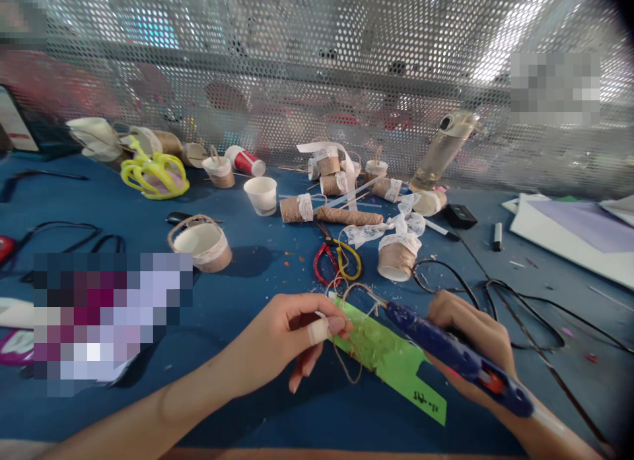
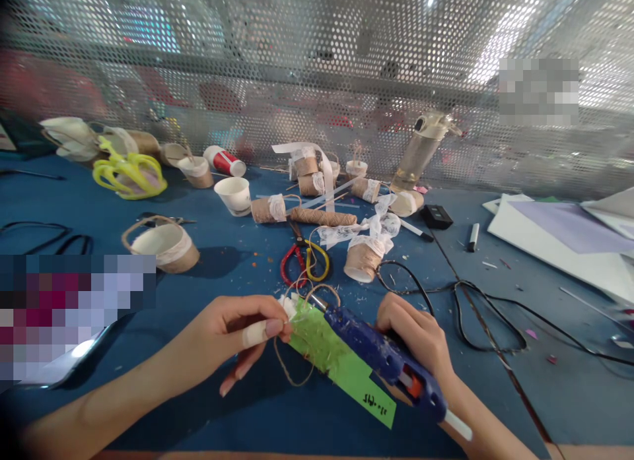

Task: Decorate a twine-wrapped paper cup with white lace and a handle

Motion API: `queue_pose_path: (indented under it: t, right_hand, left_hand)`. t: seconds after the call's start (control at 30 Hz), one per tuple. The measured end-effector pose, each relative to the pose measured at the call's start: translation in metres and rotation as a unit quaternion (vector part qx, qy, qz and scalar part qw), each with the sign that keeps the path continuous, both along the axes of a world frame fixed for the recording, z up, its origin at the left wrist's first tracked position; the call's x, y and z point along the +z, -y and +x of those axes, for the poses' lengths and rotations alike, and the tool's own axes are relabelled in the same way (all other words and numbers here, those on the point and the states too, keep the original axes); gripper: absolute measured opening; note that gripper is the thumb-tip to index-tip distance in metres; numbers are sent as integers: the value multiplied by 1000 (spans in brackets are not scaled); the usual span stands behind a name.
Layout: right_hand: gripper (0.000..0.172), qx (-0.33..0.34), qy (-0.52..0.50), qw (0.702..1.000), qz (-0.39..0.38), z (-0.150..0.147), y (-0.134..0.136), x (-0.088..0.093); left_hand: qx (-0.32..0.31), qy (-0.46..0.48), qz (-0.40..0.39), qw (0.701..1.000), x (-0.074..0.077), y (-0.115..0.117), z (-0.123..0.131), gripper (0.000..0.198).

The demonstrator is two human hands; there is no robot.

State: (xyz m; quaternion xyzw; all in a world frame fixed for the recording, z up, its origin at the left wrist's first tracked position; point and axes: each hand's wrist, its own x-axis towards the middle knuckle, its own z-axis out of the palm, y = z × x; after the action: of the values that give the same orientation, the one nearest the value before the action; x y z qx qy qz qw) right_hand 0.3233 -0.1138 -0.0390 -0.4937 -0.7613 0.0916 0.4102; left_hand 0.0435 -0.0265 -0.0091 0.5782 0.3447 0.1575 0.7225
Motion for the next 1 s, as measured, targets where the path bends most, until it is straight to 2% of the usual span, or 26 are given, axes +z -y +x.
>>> queue_pose_path:
  t: [0.1,0.2,0.3,0.43,0.6,0.7,0.77,0.87,0.93,1.0]
  right_hand:
    - [14,24,53,998,-21,2,-5,1]
    - [10,75,98,989,-83,4,-8,5]
    - [25,125,133,975,-123,7,-7,10]
    - [54,124,167,964,-164,12,-5,13]
    - [61,126,192,946,-227,15,-2,17]
    - [66,141,190,940,-246,21,0,24]
    - [64,159,183,941,-238,23,2,31]
    - [51,159,147,952,-219,16,4,43]
    - [36,142,86,959,-230,-1,5,48]
    - [25,115,15,954,-277,-25,3,48]
  left_hand:
    - [-1,19,-6,1000,1,2,0,26]
    - [11,64,-16,998,1,3,-2,24]
    - [36,128,-22,991,2,4,-4,25]
    - [90,203,-3,975,4,5,-7,22]
    - [93,269,17,958,5,6,-9,15]
    - [85,245,8,966,4,6,-8,18]
    - [75,210,-2,975,2,6,-6,21]
    - [62,185,-12,981,0,6,-4,21]
    - [62,175,-11,983,-1,7,-3,20]
    - [61,162,-4,985,-1,8,-3,21]
